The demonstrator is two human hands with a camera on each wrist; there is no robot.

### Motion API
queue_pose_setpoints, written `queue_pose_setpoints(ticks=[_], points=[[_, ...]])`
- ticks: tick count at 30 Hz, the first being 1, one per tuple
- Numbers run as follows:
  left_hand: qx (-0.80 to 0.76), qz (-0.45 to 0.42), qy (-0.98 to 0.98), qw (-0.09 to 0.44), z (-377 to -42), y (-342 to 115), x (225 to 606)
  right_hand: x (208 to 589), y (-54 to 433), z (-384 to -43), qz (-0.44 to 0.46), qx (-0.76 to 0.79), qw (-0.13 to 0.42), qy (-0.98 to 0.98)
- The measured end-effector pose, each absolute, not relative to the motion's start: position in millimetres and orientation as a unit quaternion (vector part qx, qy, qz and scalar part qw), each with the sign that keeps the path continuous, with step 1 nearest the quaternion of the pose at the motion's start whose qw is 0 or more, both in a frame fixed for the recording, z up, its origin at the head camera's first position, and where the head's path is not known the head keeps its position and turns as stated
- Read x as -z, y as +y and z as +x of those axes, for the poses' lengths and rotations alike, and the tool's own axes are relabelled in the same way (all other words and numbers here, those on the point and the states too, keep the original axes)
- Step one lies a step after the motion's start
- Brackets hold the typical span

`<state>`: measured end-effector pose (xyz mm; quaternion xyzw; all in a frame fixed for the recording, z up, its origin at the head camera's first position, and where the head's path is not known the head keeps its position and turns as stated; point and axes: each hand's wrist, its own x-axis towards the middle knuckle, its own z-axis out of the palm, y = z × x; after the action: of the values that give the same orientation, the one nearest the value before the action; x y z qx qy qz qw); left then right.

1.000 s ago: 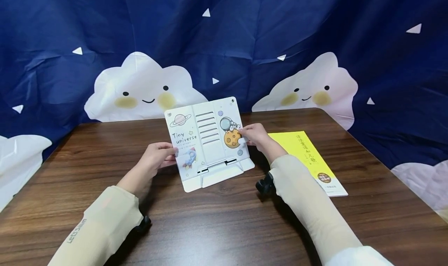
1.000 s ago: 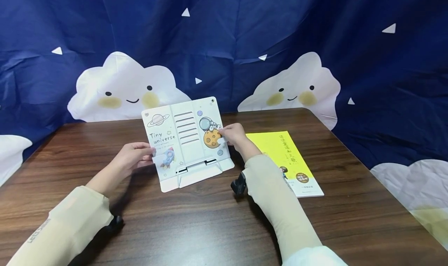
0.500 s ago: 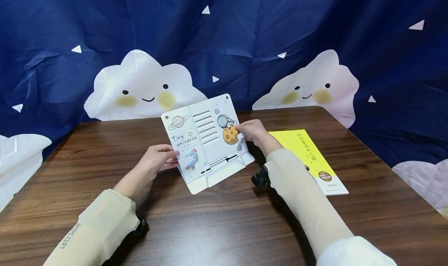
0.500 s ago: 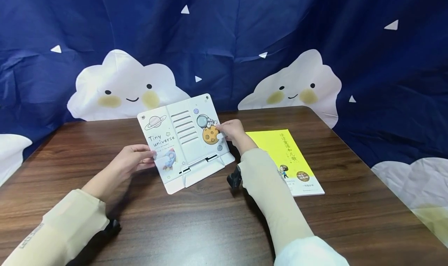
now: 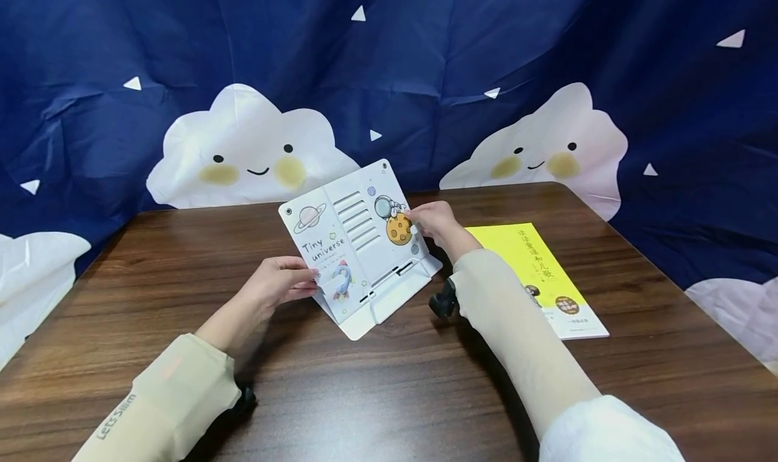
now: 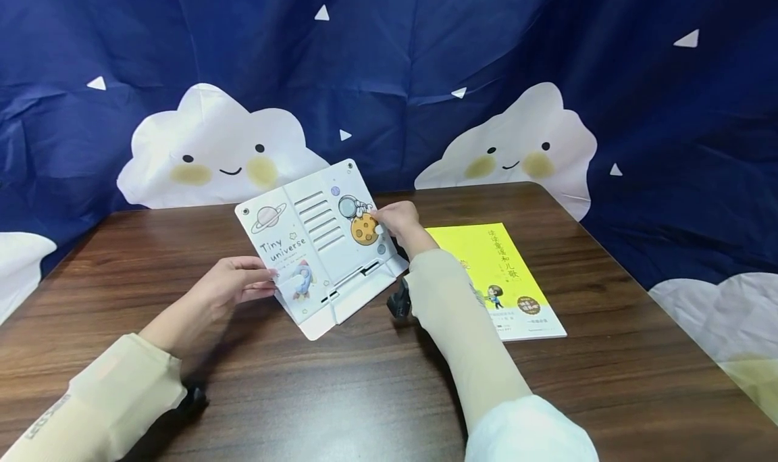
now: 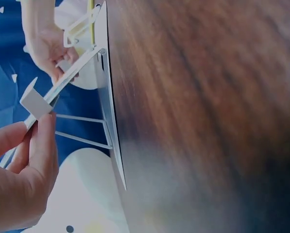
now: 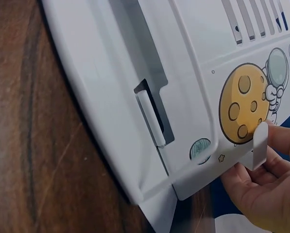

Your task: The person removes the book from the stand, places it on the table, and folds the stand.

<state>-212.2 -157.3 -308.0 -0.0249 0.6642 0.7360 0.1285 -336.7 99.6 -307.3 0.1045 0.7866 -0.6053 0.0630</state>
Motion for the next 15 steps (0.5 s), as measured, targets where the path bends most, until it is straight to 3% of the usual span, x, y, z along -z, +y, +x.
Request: queue_pose_setpoints(ticks=[15], points=[[-0.732,-0.007,0.664,0.151,-204,-149,310,305,84,-345,0.093,0.561,0.042,0.821]])
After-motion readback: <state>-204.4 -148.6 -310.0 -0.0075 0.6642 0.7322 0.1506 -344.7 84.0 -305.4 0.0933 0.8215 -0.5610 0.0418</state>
